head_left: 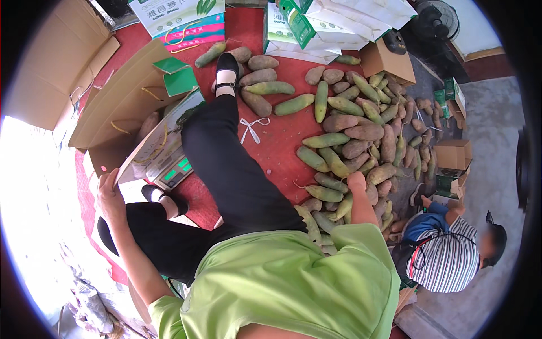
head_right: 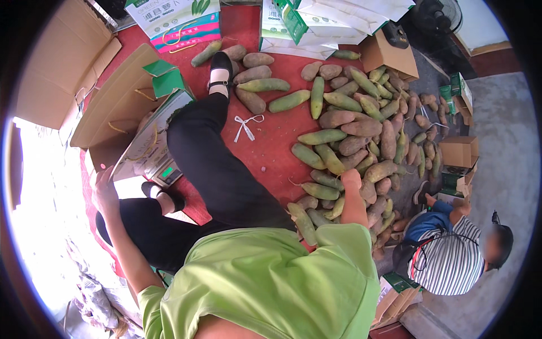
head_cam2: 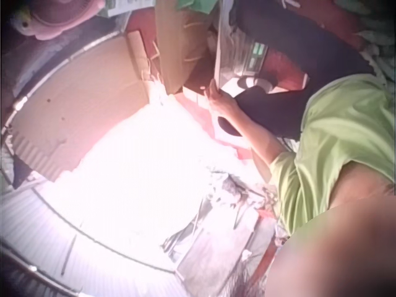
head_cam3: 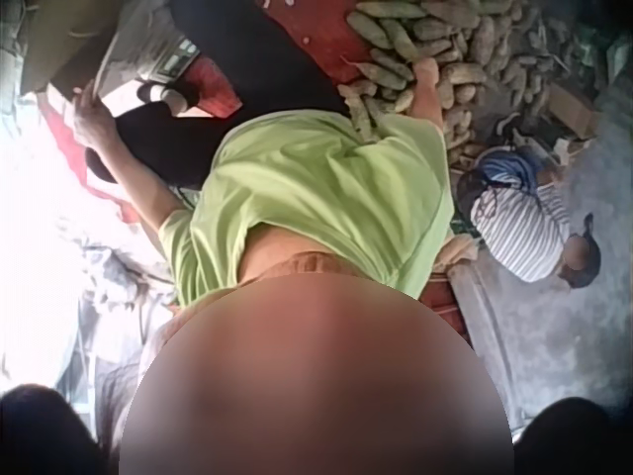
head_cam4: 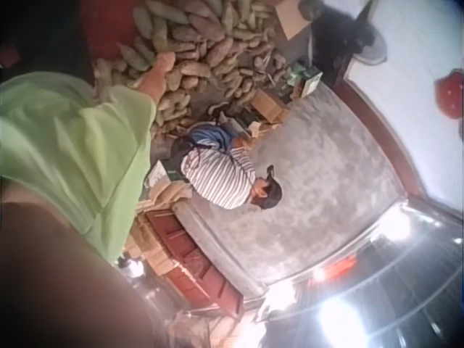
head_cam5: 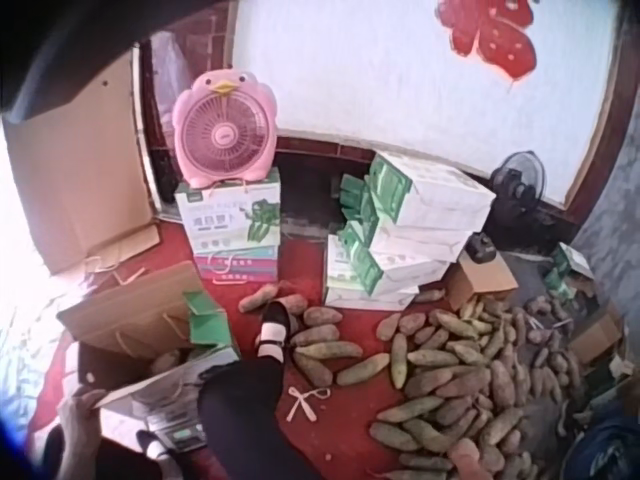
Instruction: Sorting and weighing vegetables into cardboard boxes on a scale.
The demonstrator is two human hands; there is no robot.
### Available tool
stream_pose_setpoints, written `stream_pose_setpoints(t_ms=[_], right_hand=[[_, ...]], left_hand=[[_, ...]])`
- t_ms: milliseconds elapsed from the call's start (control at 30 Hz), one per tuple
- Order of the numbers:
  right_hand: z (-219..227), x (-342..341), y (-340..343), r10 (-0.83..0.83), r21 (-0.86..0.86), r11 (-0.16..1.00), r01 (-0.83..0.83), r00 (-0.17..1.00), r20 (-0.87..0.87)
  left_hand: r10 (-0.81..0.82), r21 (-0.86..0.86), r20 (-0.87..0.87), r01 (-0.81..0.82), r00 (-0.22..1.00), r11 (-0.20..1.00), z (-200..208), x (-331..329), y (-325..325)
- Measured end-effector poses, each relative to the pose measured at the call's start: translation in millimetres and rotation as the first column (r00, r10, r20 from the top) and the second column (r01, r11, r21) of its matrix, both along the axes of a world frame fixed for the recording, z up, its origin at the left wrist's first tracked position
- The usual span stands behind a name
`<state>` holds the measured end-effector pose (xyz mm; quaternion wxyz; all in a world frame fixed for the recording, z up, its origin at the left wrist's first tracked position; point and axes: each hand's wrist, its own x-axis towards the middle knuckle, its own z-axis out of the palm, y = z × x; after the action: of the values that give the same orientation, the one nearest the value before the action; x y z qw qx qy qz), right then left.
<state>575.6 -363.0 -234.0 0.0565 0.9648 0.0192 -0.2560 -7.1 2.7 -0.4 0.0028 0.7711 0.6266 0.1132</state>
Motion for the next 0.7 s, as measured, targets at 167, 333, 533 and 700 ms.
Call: stream_pose_setpoints(t_ms=[167,333,533,700], right_hand=[[10,-20,15,0.386,0.114,0.914,-0.39,0.921,0.052],[20,14,39,0.533,0.253,0.741,-0.622,0.774,0.343],[94,4,116,0.111,0.803,0.592,-0.068,0.994,0.003],[229,-71,201,0.263,0.982,0.188,0.005,0.963,-0.056]], left_hand=[[0.011,-0.006,-0.026,-0.011,1.0,1.0,4,-3,-2],[-0.029,-0.012,0.063,0.03,0.998,0.999,-1,-2,6],[0.003,-0.023,0.023,-0.003,1.0,1.0,5,-2,3],[0.011,-0.026,0.001,-0.011,1.0,1.0,7,-5,2]])
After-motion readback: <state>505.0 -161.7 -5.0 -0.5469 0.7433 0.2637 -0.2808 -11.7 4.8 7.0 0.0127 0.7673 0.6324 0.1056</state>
